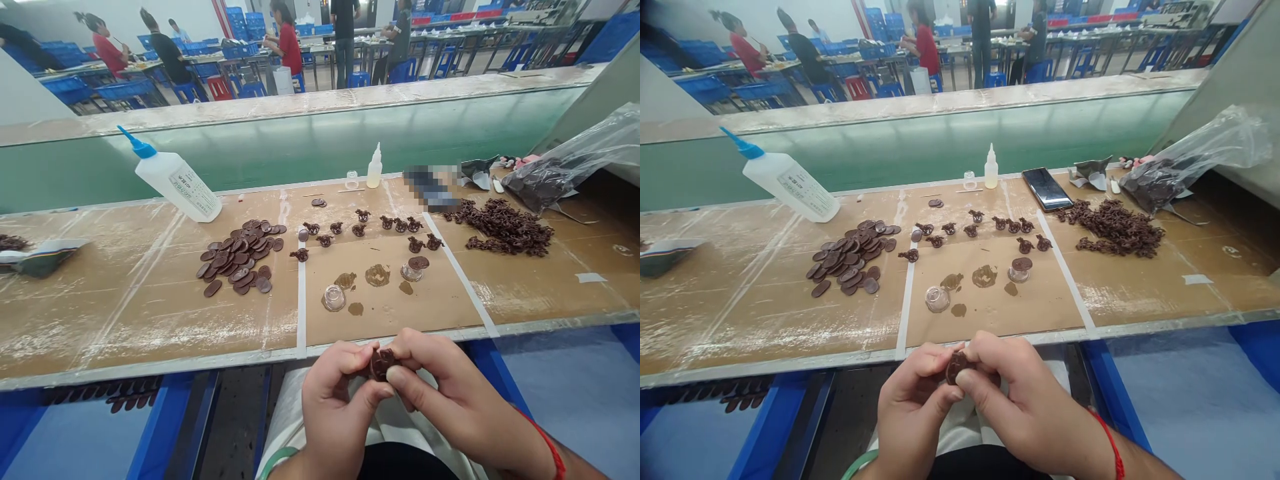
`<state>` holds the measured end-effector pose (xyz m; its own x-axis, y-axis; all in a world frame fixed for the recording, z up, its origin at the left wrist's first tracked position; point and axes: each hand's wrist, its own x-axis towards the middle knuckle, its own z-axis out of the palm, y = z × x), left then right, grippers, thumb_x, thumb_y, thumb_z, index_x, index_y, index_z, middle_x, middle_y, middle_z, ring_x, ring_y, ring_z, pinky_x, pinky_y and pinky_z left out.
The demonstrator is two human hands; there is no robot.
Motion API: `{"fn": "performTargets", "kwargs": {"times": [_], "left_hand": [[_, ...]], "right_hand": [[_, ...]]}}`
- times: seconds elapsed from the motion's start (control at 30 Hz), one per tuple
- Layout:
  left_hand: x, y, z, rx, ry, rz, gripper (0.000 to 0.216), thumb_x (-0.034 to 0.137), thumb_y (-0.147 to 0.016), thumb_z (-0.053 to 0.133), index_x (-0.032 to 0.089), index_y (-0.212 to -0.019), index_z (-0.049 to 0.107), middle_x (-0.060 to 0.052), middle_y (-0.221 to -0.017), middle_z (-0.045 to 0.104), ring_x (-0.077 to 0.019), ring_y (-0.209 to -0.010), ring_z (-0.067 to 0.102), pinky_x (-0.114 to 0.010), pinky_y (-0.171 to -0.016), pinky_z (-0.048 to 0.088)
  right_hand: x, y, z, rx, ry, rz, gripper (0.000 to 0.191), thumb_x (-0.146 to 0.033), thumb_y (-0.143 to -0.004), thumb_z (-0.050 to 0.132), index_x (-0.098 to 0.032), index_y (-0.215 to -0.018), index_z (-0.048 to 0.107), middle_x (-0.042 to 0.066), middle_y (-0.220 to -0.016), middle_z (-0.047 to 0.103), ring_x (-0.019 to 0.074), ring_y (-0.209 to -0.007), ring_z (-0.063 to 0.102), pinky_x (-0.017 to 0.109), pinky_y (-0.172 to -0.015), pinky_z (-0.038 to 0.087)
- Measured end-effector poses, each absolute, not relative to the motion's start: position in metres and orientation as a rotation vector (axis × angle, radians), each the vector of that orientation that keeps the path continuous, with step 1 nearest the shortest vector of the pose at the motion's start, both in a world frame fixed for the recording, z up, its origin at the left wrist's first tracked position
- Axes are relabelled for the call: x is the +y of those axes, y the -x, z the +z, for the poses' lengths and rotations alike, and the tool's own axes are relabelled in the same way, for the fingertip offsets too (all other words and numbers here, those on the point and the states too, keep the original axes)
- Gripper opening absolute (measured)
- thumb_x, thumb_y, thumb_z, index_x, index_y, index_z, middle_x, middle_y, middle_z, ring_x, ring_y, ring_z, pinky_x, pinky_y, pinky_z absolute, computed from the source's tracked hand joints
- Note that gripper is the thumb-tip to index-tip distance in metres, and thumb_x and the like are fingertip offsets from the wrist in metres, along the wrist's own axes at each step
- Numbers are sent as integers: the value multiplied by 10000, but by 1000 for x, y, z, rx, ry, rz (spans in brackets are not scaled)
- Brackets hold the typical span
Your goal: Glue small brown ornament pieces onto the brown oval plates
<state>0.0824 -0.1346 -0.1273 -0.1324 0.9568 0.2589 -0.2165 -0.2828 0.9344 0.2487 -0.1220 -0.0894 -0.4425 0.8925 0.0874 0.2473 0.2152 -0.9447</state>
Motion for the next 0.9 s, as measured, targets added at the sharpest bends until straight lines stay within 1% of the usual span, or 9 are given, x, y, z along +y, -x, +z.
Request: {"fn": "performTargets", "kwargs": {"times": [0.1, 0.23, 0.3, 0.4, 0.53, 0.6, 0.67, 0.77, 0.9], "left_hand": [[-134, -84, -130, 939, -1096, 1591, 196, 203, -746, 919, 272, -905, 829, 7, -848, 805, -147, -786, 779, -202, -742, 641], [-131, -86, -132, 893, -914, 1608, 208, 145, -734, 916, 276, -874, 836, 25, -825, 795, -114, -771, 760, -152, -728, 623], [-129, -87, -133, 878, -862, 1613, 213, 134, -740, 911, 288, -867, 836, 36, -817, 791, -98, -765, 751, -139, -729, 617], [-127, -87, -135, 876, -833, 1622, 221, 129, -743, 909, 296, -867, 834, 43, -826, 792, -90, -774, 748, -136, -748, 615], [-126, -86, -136, 869, -799, 1630, 225, 124, -720, 922, 283, -853, 834, 40, -828, 792, -90, -772, 748, -137, -745, 615], [-126, -85, -136, 863, -786, 1631, 216, 135, -719, 925, 283, -846, 833, 40, -822, 791, -92, -774, 748, -139, -746, 614], [-125, -84, -135, 868, -776, 1614, 191, 146, -736, 917, 276, -850, 835, 33, -814, 790, -95, -776, 746, -147, -754, 614], [-125, -83, -133, 876, -772, 1584, 170, 150, -756, 904, 265, -860, 836, 22, -804, 793, -100, -763, 744, -157, -748, 616], [-125, -82, -129, 873, -784, 1601, 189, 159, -736, 920, 273, -863, 840, 9, -874, 820, -109, -808, 761, -162, -780, 619]], "right_hand": [[-120, -244, -89, -1834, 1050, 1170, 280, -251, -1055, 479, -218, -777, 492, -51, -685, 495, 122, -601, 441, 239, -571, 350], [-117, -234, -91, -1887, 1032, 936, 177, -170, -1050, 466, -224, -921, 574, -29, -801, 638, 124, -683, 592, 227, -633, 443], [-117, -229, -93, -1916, 1040, 787, 180, -133, -1044, 457, -225, -950, 581, -18, -826, 668, 141, -743, 662, 237, -670, 488], [-117, -224, -98, -1941, 1061, 616, 185, -106, -1032, 459, -212, -1012, 609, 7, -829, 700, 200, -831, 727, 289, -700, 530], [-121, -221, -101, -1983, 1061, 451, 249, -83, -1019, 468, -143, -1206, 622, 102, -980, 774, 265, -843, 756, 375, -699, 568], [-122, -220, -100, -2020, 1057, 388, 309, -61, -1002, 458, -90, -1272, 605, 164, -1052, 776, 299, -871, 761, 416, -702, 590], [-124, -220, -96, -2090, 1052, 351, 373, -42, -970, 444, -54, -1314, 588, 196, -1087, 766, 323, -908, 758, 452, -711, 612], [-124, -220, -87, -2176, 1036, 374, 405, -27, -930, 438, -74, -1297, 603, 165, -1068, 765, 307, -900, 753, 462, -728, 635], [-124, -222, -72, -2184, 1008, 477, 386, -42, -944, 428, -119, -1271, 617, 122, -1027, 772, 270, -890, 758, 410, -727, 644]]}}
